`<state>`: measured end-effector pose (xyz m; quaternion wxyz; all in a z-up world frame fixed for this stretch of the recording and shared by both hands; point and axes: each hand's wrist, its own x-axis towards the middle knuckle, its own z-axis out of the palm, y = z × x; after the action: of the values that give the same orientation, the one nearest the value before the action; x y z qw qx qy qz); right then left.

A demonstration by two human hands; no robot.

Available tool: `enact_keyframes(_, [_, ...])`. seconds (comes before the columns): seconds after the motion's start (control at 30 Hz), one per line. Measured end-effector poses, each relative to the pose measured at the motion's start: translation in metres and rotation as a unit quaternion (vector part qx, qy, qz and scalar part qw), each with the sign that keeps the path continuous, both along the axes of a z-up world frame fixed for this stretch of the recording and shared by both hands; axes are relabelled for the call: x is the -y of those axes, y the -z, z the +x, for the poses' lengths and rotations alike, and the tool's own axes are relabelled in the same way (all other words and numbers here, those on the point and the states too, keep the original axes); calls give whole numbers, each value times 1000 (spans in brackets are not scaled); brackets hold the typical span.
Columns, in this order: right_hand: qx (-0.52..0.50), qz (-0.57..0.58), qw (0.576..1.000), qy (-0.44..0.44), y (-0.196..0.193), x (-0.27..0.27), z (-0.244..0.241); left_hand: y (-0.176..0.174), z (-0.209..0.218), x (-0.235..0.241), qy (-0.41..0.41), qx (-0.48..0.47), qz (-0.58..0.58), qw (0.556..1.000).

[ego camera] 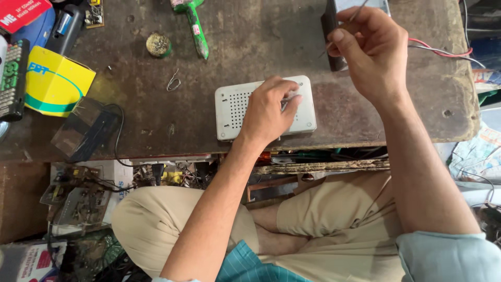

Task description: The person disassembles a white digital audio device, removes the circuit board, and uses a screwdriver to adjust components on the board. They then reassemble the device and secure the casing with screws.

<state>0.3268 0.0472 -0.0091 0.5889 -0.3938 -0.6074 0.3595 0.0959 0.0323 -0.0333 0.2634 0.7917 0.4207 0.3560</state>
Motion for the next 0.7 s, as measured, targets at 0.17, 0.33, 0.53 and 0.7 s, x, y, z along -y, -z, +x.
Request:
enact_keyframes(0.17, [-31, -2, 1000, -1, 19, -3, -9, -2, -5, 5, 4, 7, 31, 999])
enact_keyframes(0.33, [-68, -56, 996, 10, 31, 13, -7, -2, 2, 9, -26, 8, 38, 999])
enact_keyframes(0.53, [-218, -100, 970, -34, 30, 14, -9, -7, -1, 7, -32, 25, 4, 999])
enact_keyframes(0.7, [-293, -149, 943, -47, 41, 13, -7, -8, 6, 7, -68, 13, -18, 997])
